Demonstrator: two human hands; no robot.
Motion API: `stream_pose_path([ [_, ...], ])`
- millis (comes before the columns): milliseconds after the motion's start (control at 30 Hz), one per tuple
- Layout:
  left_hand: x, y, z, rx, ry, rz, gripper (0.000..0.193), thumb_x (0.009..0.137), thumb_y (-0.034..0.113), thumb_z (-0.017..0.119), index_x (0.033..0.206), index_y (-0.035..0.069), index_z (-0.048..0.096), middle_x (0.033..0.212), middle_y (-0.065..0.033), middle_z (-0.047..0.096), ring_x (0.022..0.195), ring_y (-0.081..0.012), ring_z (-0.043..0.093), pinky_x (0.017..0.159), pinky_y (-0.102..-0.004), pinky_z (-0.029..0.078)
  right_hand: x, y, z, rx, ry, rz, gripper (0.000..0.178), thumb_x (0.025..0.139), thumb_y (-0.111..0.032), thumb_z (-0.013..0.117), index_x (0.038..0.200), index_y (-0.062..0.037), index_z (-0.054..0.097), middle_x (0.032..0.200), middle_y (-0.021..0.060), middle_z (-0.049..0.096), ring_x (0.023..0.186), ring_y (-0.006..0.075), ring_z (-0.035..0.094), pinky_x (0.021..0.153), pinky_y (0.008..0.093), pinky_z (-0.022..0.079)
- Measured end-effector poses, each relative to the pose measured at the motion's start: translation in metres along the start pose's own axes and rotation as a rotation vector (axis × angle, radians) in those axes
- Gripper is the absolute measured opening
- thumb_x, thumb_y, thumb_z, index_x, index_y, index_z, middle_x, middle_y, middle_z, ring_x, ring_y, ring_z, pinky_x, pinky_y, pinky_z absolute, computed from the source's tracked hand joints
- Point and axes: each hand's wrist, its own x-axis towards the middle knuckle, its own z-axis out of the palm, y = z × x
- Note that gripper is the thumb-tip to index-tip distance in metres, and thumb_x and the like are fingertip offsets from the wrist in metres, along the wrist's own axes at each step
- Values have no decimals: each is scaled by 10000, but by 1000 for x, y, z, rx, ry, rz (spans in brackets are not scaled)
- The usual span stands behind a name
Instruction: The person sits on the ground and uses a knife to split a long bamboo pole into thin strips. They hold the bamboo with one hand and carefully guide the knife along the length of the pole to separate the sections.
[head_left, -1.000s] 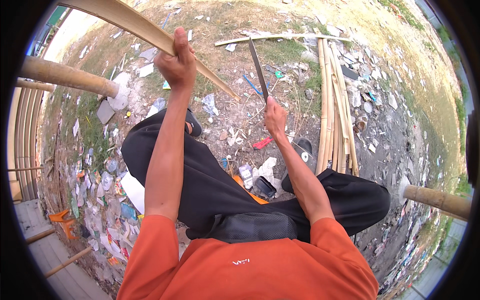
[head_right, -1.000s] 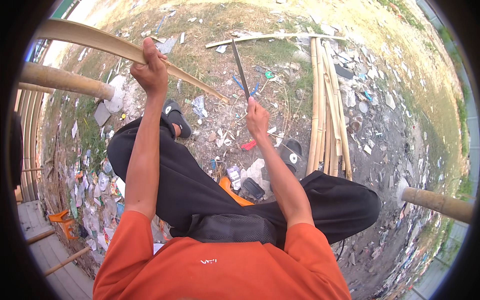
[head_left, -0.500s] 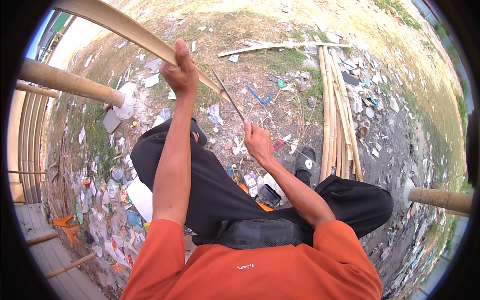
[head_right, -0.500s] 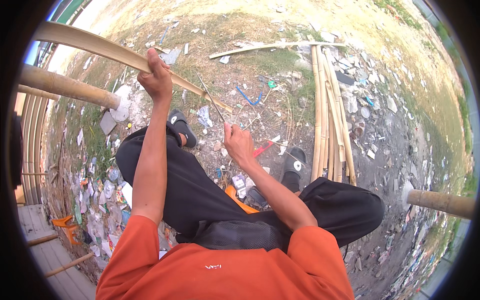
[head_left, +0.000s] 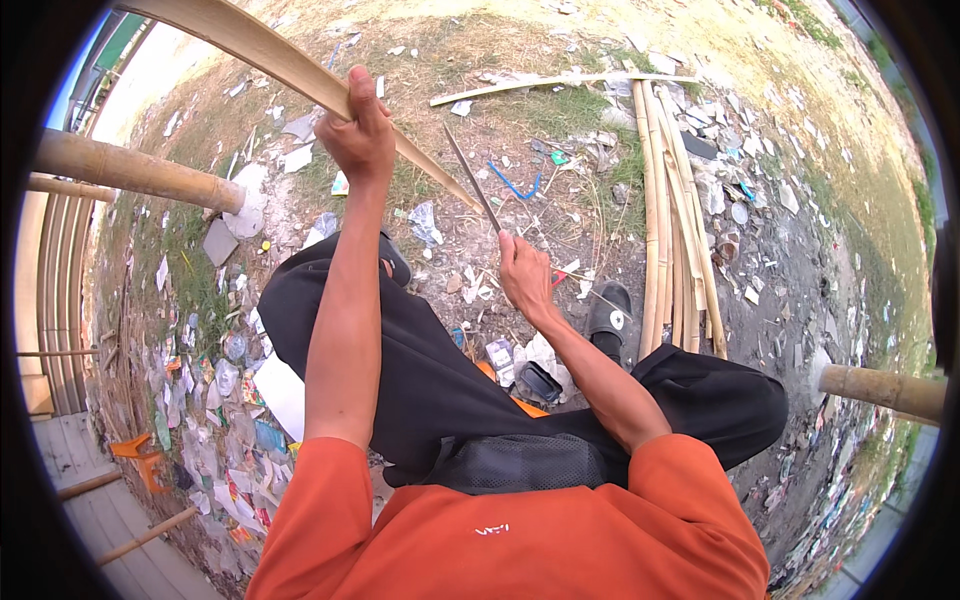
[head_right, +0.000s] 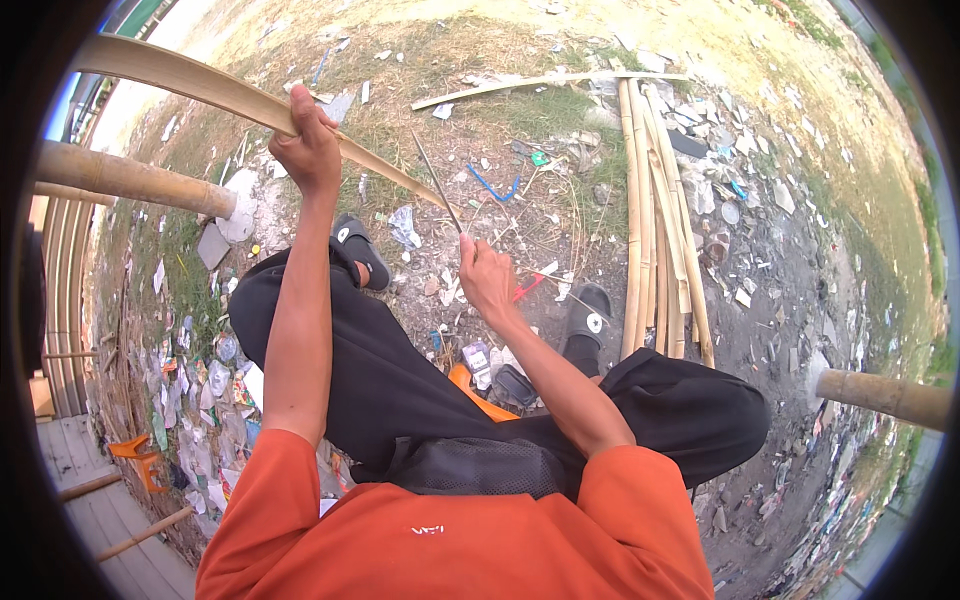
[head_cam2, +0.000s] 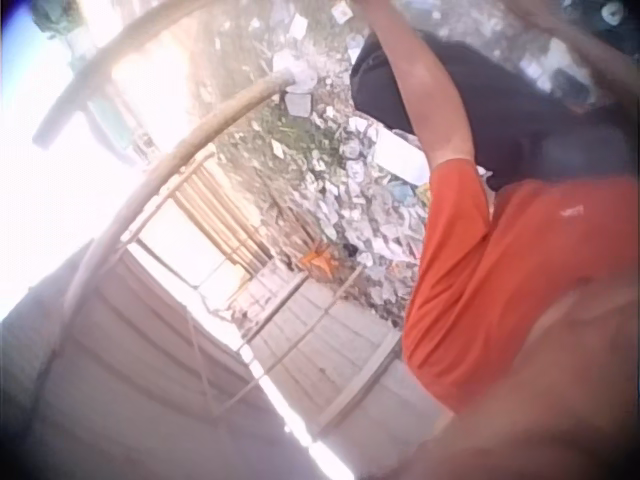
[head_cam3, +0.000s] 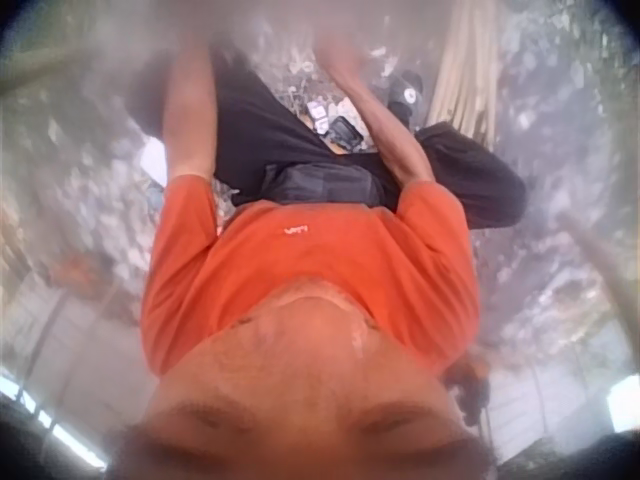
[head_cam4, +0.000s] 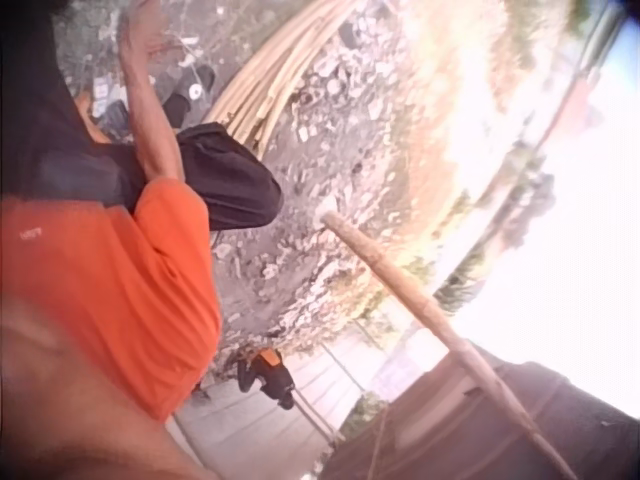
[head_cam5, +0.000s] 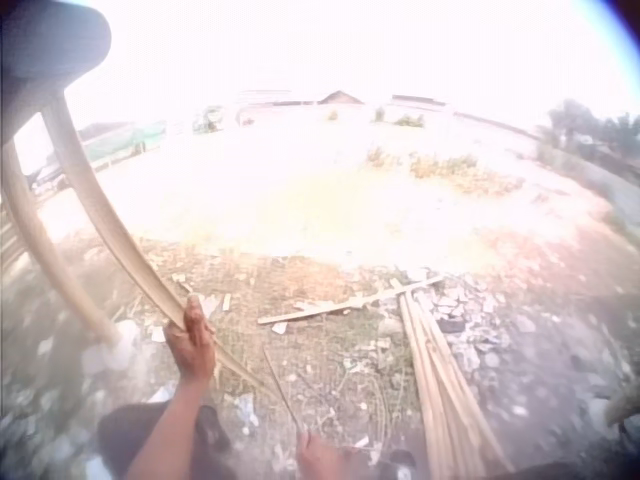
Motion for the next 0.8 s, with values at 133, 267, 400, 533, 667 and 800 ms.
stream_pose_path([
  [133,2,2,12,-54,58,97,563,963,441,491,532,83,546,442,-19,507,428,-120,561,418,-278,415,-1,0,11,67,-5,-73,517,959,-422,427,762,21,607,654,292,585,695,478,594,664,544,450],
  [267,4,-4,7,-38,11,84,582,962,457,483,531,69,535,443,-20,502,434,-123,545,440,-284,418,4,15,13,-44,16,-12,501,967,-393,431,736,19,597,629,289,575,649,483,584,634,541,454],
  [400,4,-4,3,-29,10,80,597,965,466,472,526,66,529,437,-22,494,436,-125,549,436,-284,410,-2,-29,-8,146,30,-128,520,963,-415,427,715,12,587,677,295,593,626,497,566,616,532,462],
  [533,2,0,13,-32,29,94,601,969,464,465,526,63,529,439,-25,499,439,-121,551,432,-282,407,4,18,22,-39,-16,3,523,960,-423,419,789,16,647,728,334,600,728,500,597,704,554,468],
  [667,7,-2,15,-87,-11,99,581,970,436,484,523,67,529,443,-20,508,428,-109,539,428,-270,401,12,33,17,-51,-46,43,530,959,-435,410,835,14,664,730,340,602,726,499,604,692,537,481],
  [800,4,-3,12,-94,-4,138,594,970,437,483,503,71,512,435,-14,498,422,-107,531,424,-272,395,3,-15,-4,94,-73,-49,543,958,-451,394,900,17,664,759,339,608,745,498,608,710,537,482],
])
